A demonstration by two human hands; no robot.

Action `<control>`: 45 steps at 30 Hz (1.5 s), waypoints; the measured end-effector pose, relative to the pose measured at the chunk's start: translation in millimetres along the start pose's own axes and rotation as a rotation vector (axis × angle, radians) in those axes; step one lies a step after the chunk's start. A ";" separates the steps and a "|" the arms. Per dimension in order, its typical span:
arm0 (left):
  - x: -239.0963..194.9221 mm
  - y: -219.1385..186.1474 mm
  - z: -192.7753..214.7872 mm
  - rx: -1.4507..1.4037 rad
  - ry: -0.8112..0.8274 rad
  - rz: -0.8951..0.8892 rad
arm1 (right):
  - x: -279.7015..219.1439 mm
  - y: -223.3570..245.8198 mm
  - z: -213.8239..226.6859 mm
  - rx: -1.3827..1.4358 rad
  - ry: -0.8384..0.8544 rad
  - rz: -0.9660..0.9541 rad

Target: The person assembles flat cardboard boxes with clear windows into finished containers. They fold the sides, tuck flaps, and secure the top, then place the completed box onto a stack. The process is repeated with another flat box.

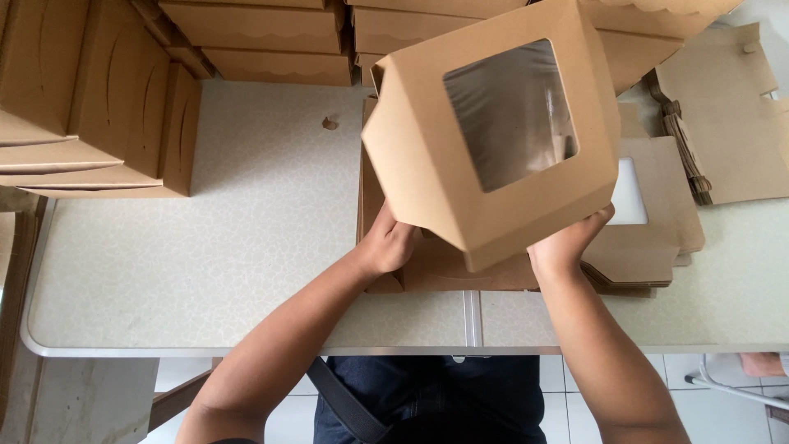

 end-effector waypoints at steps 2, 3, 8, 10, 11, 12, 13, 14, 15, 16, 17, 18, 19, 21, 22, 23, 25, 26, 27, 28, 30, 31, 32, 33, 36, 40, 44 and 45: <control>-1.9 1.5 1.7 -0.011 -0.013 0.009 | 0.7 5.0 -2.3 -0.012 0.004 0.032; -3.0 2.2 2.5 -0.016 -0.019 0.014 | 0.9 7.7 -3.5 -0.024 0.008 0.065; -6.4 5.8 8.1 -0.041 -0.044 0.036 | 6.4 17.4 -21.1 -0.058 0.014 0.163; -7.2 8.2 10.2 -0.051 -0.054 0.045 | 9.3 21.6 -24.5 -0.070 0.016 0.197; -8.5 9.8 11.3 -0.057 -0.059 0.051 | 10.0 24.0 -23.4 -0.083 0.018 0.228; -9.8 11.6 12.4 -0.063 -0.065 0.056 | 10.6 26.3 -22.4 -0.096 0.020 0.260; -11.6 14.2 14.3 -0.070 -0.071 0.063 | 9.4 28.8 -22.3 -0.097 0.020 0.258; -13.3 16.8 15.9 -0.076 -0.076 0.070 | 8.2 31.5 -22.3 -0.111 0.022 0.289; -14.9 19.5 17.9 -0.081 -0.081 0.076 | 7.1 34.0 -22.4 -0.123 0.023 0.320; -18.2 25.9 22.6 -0.087 -0.086 0.082 | 7.0 35.8 -23.6 -0.123 0.023 0.319; -21.2 32.3 27.4 -0.092 -0.090 0.087 | 7.1 38.1 -25.0 -0.135 0.024 0.351; -24.4 38.7 32.1 -0.098 -0.094 0.093 | 7.2 40.4 -26.5 -0.148 0.024 0.383; -41.1 62.8 50.7 -0.103 -0.098 0.098 | 9.6 42.0 -27.0 -0.148 0.023 0.383; -81.2 106.0 84.9 -0.115 -0.107 0.109 | 13.8 45.8 -28.0 -0.174 0.026 0.447; -61.9 87.9 69.0 -0.121 -0.111 0.115 | 16.0 47.2 -28.8 -0.174 0.025 0.446; -44.2 67.9 52.5 -0.127 -0.115 0.120 | 18.3 49.1 -29.5 -0.188 0.026 0.478; -25.1 39.6 31.2 -0.140 -0.123 0.131 | 22.3 52.8 -30.9 -0.203 0.026 0.510; -21.6 33.0 26.7 -0.146 -0.127 0.136 | 23.8 54.9 -31.5 -0.216 0.027 0.543; -18.5 26.3 22.1 -0.152 -0.132 0.142 | 25.1 57.0 -32.1 -0.230 0.029 0.574; -17.7 24.4 20.9 -0.158 -0.136 0.148 | 21.4 60.3 -33.0 -0.231 0.028 0.573; -16.1 20.8 18.6 -0.170 -0.145 0.159 | 13.8 67.4 -35.4 -0.258 0.031 0.637; -15.5 20.3 18.1 -0.176 -0.149 0.164 | 11.7 69.9 -39.3 -0.259 0.030 0.637; -15.0 19.6 17.6 -0.183 -0.154 0.168 | 9.3 72.8 -43.3 -0.272 0.032 0.670; -14.8 18.7 17.6 -0.188 -0.159 0.173 | 6.6 75.6 -47.9 -0.285 0.035 0.702; -10.7 20.3 17.7 -0.204 -0.174 0.187 | -1.3 86.8 -42.1 -0.310 0.039 0.768; -13.6 17.9 18.8 -0.229 -0.190 0.210 | -4.9 107.2 -46.5 -0.352 0.145 0.924; -15.6 18.0 20.3 -0.254 -0.215 0.232 | -14.7 110.1 -47.9 -0.490 0.197 1.094; -14.1 19.3 18.2 -0.260 -0.222 0.238 | -18.4 110.1 -48.7 -0.526 0.233 1.115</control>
Point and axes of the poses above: each hand's wrist, its own x-axis towards the middle knuckle, its own z-axis out of the back of the hand, y = z × x, the point moved 1 cm from there along x, towards the middle knuckle, and after that the axes turned 1 degree about x, right-handed, at the moved point
